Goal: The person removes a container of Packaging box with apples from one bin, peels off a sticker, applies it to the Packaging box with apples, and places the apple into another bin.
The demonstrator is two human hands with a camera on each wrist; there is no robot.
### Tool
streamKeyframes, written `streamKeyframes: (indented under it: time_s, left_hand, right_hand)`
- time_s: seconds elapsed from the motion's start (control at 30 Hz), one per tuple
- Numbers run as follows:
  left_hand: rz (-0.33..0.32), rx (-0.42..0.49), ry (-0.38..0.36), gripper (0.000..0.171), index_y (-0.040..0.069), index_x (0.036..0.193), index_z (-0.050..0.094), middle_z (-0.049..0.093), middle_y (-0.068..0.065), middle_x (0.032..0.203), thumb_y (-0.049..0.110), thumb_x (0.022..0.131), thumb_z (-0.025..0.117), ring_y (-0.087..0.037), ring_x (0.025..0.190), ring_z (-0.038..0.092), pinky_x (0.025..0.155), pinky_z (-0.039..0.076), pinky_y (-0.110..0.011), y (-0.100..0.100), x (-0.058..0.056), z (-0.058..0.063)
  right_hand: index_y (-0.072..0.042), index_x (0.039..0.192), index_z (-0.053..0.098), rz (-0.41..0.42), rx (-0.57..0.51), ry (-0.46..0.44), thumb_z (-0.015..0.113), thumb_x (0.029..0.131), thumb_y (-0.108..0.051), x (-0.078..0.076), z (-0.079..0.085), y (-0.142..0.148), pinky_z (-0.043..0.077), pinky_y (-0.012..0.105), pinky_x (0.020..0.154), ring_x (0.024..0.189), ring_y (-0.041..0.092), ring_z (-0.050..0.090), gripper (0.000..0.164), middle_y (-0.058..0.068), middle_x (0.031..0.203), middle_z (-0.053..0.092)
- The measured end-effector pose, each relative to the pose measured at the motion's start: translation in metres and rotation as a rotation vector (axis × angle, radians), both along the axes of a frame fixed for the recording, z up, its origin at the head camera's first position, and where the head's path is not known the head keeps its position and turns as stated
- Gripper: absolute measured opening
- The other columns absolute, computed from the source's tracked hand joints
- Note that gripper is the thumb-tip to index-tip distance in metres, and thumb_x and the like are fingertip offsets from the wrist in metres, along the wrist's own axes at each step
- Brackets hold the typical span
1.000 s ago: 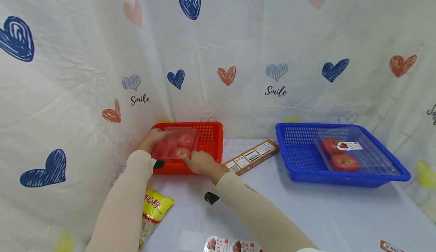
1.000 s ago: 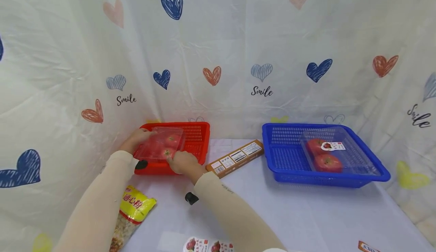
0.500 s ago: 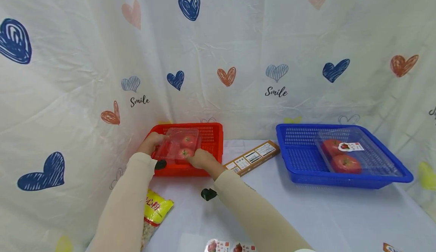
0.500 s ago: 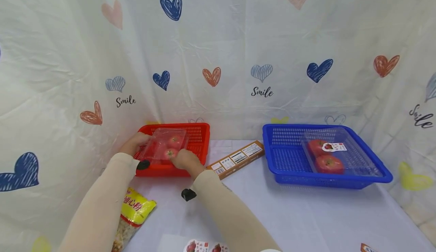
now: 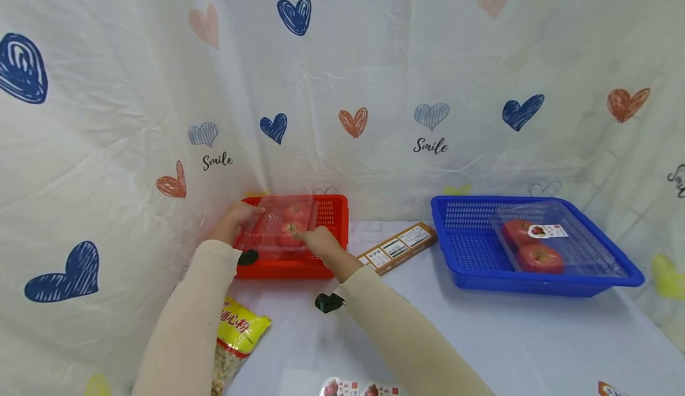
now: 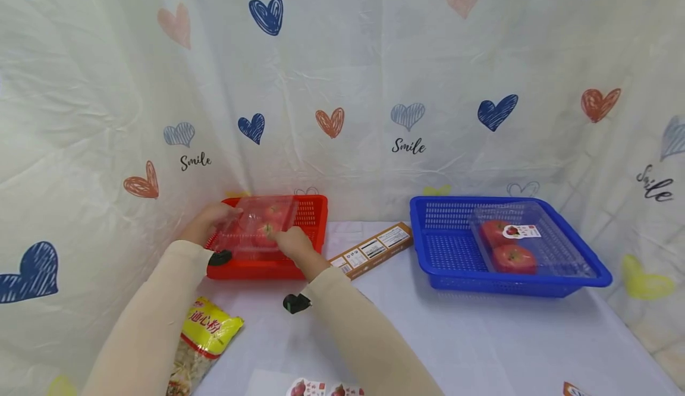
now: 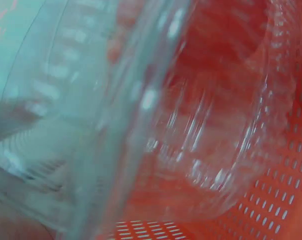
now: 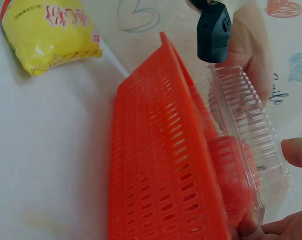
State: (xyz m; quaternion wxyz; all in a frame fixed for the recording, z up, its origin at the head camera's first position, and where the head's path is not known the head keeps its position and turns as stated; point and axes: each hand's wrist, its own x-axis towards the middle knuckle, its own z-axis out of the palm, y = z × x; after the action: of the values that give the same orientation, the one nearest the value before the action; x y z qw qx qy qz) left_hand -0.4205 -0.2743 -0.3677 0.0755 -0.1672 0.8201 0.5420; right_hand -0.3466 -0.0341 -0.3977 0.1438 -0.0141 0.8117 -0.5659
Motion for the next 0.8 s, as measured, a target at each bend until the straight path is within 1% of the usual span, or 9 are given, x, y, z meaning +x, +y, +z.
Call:
streamKeyframes:
  time_s: [0.07, 0.13, 0.23, 0.3, 0.37, 0.47, 0.6, 0.7, 0.8]
  left_hand:
    - [0.003, 0.035, 0.018, 0.051, 0.0, 0.136, 0.046, 0.054, -0.018, 0.126, 0.026, 0.095, 0.063, -0.033, 0.106, 0.058, 0.089, 0.053, -0.044, 0.001, 0.004, 0.005]
    - [0.002, 0.063, 0.05, 0.049, 0.0, 0.135, 0.047, 0.055, -0.018, 0.127, 0.026, 0.096, 0.062, -0.031, 0.107, 0.059, 0.09, 0.052, -0.042, 0.001, 0.006, 0.008]
    - [0.007, 0.118, 0.089, 0.046, 0.0, 0.134, 0.049, 0.058, -0.017, 0.123, 0.028, 0.098, 0.059, -0.024, 0.097, 0.064, 0.085, 0.055, -0.038, 0.001, 0.008, 0.013]
    - [0.016, 0.139, 0.113, 0.045, 0.0, 0.132, 0.05, 0.061, -0.016, 0.116, 0.028, 0.098, 0.06, -0.019, 0.086, 0.067, 0.078, 0.057, -0.035, 0.0, 0.008, 0.016]
    - [0.009, 0.156, 0.126, 0.046, -0.001, 0.132, 0.05, 0.061, -0.015, 0.112, 0.028, 0.097, 0.061, -0.016, 0.08, 0.067, 0.075, 0.057, -0.033, -0.001, 0.009, 0.019]
    - [-0.031, 0.17, 0.128, 0.05, 0.0, 0.134, 0.049, 0.06, -0.016, 0.112, 0.03, 0.096, 0.062, -0.017, 0.081, 0.066, 0.077, 0.057, -0.033, -0.002, 0.01, 0.024]
    - [-0.115, 0.192, 0.111, 0.052, 0.001, 0.138, 0.044, 0.056, -0.019, 0.122, 0.031, 0.098, 0.058, -0.022, 0.091, 0.066, 0.082, 0.056, -0.036, -0.002, 0.012, 0.027]
    - [-0.143, 0.22, 0.104, 0.049, 0.0, 0.137, 0.044, 0.055, -0.019, 0.122, 0.031, 0.1, 0.055, -0.022, 0.091, 0.066, 0.082, 0.056, -0.035, -0.003, 0.015, 0.028]
    - [-0.152, 0.26, 0.101, 0.046, 0.0, 0.132, 0.045, 0.055, -0.018, 0.117, 0.031, 0.1, 0.055, -0.021, 0.088, 0.064, 0.08, 0.056, -0.033, -0.003, 0.018, 0.027]
  right_hand:
    - [-0.008, 0.115, 0.054, -0.01, -0.035, 0.009, 0.069, 0.088, -0.041, 0.002, 0.004, 0.002, 0.053, 0.041, 0.085, 0.097, 0.022, 0.053, 0.045, 0.003, 0.101, 0.059]
    - [-0.007, 0.116, 0.053, -0.017, -0.076, 0.012, 0.069, 0.089, -0.039, 0.004, 0.007, 0.005, 0.053, 0.042, 0.086, 0.099, 0.024, 0.054, 0.045, 0.004, 0.102, 0.059]
    - [-0.007, 0.118, 0.053, -0.032, -0.127, -0.001, 0.069, 0.089, -0.038, 0.007, 0.012, 0.01, 0.053, 0.043, 0.087, 0.103, 0.026, 0.055, 0.045, 0.005, 0.104, 0.06]
    - [-0.007, 0.119, 0.054, -0.034, -0.138, -0.011, 0.069, 0.088, -0.039, 0.008, 0.015, 0.014, 0.052, 0.043, 0.088, 0.104, 0.026, 0.055, 0.047, 0.005, 0.105, 0.06]
    - [-0.007, 0.121, 0.055, -0.023, -0.129, -0.002, 0.069, 0.088, -0.041, 0.01, 0.017, 0.018, 0.051, 0.044, 0.088, 0.103, 0.026, 0.054, 0.05, 0.005, 0.106, 0.06]
    - [-0.005, 0.122, 0.055, 0.002, -0.134, 0.018, 0.07, 0.087, -0.041, 0.01, 0.022, 0.026, 0.049, 0.047, 0.09, 0.102, 0.027, 0.053, 0.052, 0.006, 0.108, 0.06]
    - [-0.004, 0.121, 0.057, 0.032, -0.181, 0.04, 0.069, 0.088, -0.037, 0.011, 0.028, 0.038, 0.048, 0.051, 0.092, 0.102, 0.029, 0.054, 0.048, 0.007, 0.107, 0.061]
    - [-0.003, 0.117, 0.059, 0.047, -0.216, 0.045, 0.067, 0.09, -0.036, 0.013, 0.031, 0.048, 0.049, 0.051, 0.092, 0.099, 0.031, 0.056, 0.043, 0.009, 0.1, 0.06]
    - [-0.003, 0.114, 0.06, 0.059, -0.235, 0.034, 0.067, 0.09, -0.035, 0.016, 0.033, 0.056, 0.05, 0.048, 0.092, 0.098, 0.03, 0.056, 0.04, 0.011, 0.098, 0.059]
